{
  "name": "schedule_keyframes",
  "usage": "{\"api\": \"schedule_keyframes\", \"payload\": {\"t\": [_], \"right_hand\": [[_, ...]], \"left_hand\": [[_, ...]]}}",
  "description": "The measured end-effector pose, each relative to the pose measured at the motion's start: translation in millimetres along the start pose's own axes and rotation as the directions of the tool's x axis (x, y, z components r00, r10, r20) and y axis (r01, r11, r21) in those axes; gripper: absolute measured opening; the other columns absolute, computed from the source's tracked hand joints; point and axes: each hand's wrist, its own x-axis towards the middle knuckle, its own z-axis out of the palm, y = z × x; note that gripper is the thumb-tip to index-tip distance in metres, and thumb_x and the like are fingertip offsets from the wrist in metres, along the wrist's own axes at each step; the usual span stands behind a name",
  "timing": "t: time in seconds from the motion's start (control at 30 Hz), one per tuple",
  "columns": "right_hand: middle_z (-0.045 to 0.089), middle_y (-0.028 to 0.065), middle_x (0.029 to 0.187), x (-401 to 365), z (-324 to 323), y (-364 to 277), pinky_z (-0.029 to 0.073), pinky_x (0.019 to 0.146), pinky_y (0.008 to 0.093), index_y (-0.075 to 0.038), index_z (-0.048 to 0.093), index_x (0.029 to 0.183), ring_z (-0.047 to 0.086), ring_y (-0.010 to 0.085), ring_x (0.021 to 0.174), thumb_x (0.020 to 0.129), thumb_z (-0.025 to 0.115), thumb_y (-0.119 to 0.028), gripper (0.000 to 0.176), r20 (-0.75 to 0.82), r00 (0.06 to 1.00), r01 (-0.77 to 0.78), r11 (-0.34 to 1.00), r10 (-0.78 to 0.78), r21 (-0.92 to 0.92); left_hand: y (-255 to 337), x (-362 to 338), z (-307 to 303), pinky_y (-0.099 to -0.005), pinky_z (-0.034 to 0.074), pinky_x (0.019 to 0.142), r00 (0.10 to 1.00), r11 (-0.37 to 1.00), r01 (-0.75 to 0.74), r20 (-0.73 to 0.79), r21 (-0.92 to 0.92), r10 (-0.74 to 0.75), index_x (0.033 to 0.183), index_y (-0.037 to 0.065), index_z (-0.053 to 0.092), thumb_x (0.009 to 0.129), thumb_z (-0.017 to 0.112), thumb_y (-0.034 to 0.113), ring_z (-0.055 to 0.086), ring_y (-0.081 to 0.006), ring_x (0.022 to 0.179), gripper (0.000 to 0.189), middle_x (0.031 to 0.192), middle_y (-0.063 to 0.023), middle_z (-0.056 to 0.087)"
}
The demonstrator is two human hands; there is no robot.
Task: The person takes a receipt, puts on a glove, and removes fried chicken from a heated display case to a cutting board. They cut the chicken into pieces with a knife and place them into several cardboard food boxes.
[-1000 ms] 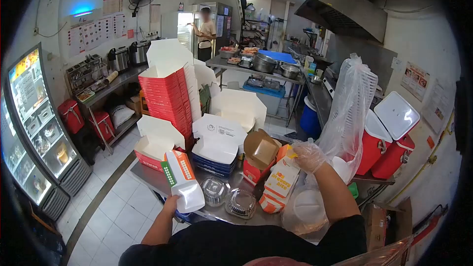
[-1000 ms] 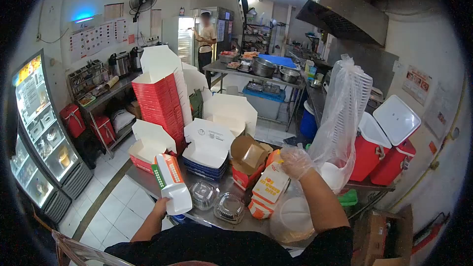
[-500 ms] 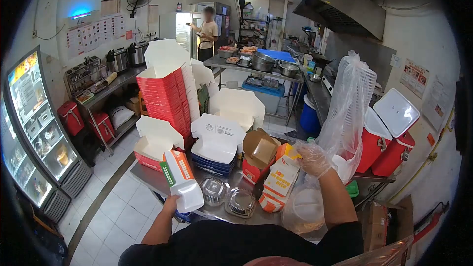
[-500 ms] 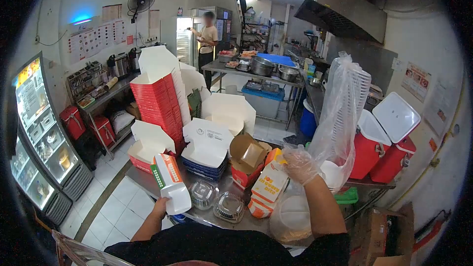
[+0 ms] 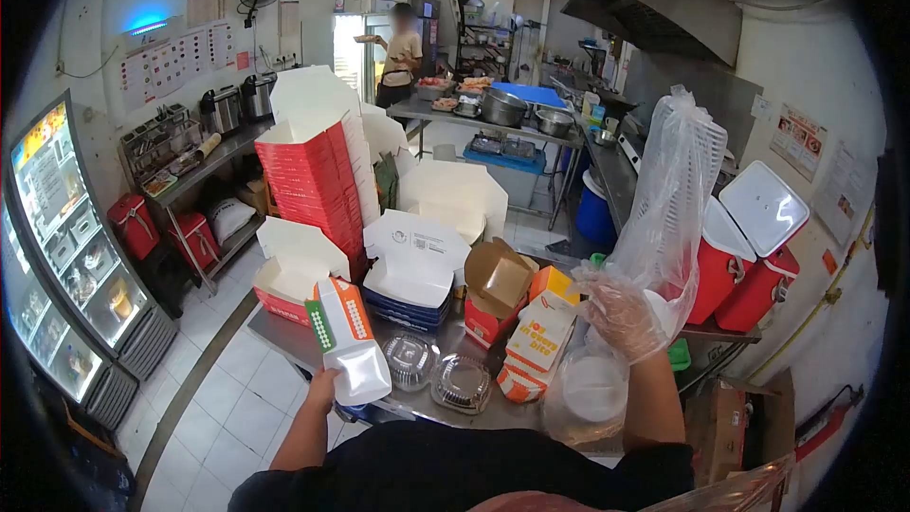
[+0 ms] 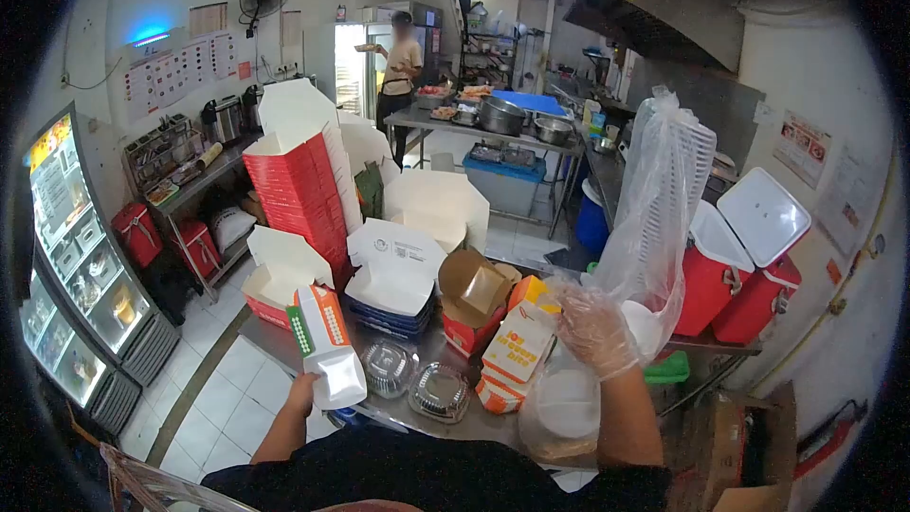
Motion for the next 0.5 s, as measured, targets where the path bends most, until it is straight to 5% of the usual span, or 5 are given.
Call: {"api": "schedule_keyframes", "payload": {"t": [0.17, 0.23, 0.37, 0.43, 0.5], "right_hand": [[0.063, 0.015, 0.109, -24, -37, -48, 0.045, 0.09, 0.0419, -0.003, 0.061, 0.107, 0.058, 0.0344, 0.102, 0.077, 0.066, -0.009, 0.03, -0.125, 0.99, -0.063, 0.998, 0.061, -0.011], [0.062, 0.0161, 0.105, -42, -25, -71, 0.046, 0.089, 0.0428, -0.003, 0.06, 0.107, 0.058, 0.0352, 0.099, 0.077, 0.066, -0.01, 0.032, -0.124, 0.979, -0.149, 0.984, 0.16, 0.099], [0.06, 0.0164, 0.113, -63, 33, -148, 0.044, 0.091, 0.0429, -0.005, 0.057, 0.117, 0.056, 0.0347, 0.104, 0.077, 0.067, -0.017, 0.043, 0.071, 0.914, -0.389, 0.813, 0.399, 0.434], [0.057, 0.0187, 0.119, -18, -3, -208, 0.043, 0.094, 0.0433, -0.004, 0.051, 0.124, 0.053, 0.0361, 0.111, 0.079, 0.068, -0.018, 0.049, 0.215, 0.879, -0.476, 0.766, 0.425, 0.433], [0.057, 0.0198, 0.118, -43, 37, -225, 0.042, 0.096, 0.0422, -0.004, 0.048, 0.127, 0.053, 0.0354, 0.112, 0.08, 0.067, -0.018, 0.052, 0.206, 0.798, -0.567, 0.588, 0.567, 0.577]], "left_hand": [[80, -45, 28, -0.0316, 0.048, 0.082, 0.992, 0.986, -0.1, 0.095, 0.13, 0.089, 0.123, 0.0, 0.049, 0.081, 0.051, 0.011, 0.06, -0.0215, 0.092, 0.044, 0.105, -0.0113, 0.061], [94, -37, 36, -0.0304, 0.047, 0.083, 0.949, 0.955, -0.211, 0.279, 0.209, 0.148, 0.124, 0.003, 0.048, 0.082, 0.05, 0.009, 0.059, -0.0188, 0.093, 0.043, 0.103, -0.0096, 0.061], [124, -22, 81, -0.0315, 0.04, 0.092, 0.747, 0.756, -0.508, 0.648, 0.414, 0.148, 0.127, 0.006, 0.044, 0.087, 0.051, 0.008, 0.051, -0.0179, 0.105, 0.041, 0.11, -0.0085, 0.056], [111, -10, 108, -0.0324, 0.038, 0.096, 0.561, 0.803, -0.554, 0.81, 0.217, 0.168, 0.126, 0.005, 0.044, 0.09, 0.051, 0.011, 0.049, -0.0194, 0.109, 0.037, 0.114, -0.0107, 0.054], [125, -34, 145, -0.0324, 0.035, 0.099, 0.438, 0.861, -0.468, 0.899, 0.198, 0.031, 0.129, 0.002, 0.039, 0.093, 0.05, 0.016, 0.045, -0.0196, 0.114, 0.041, 0.121, -0.0123, 0.05]]}}
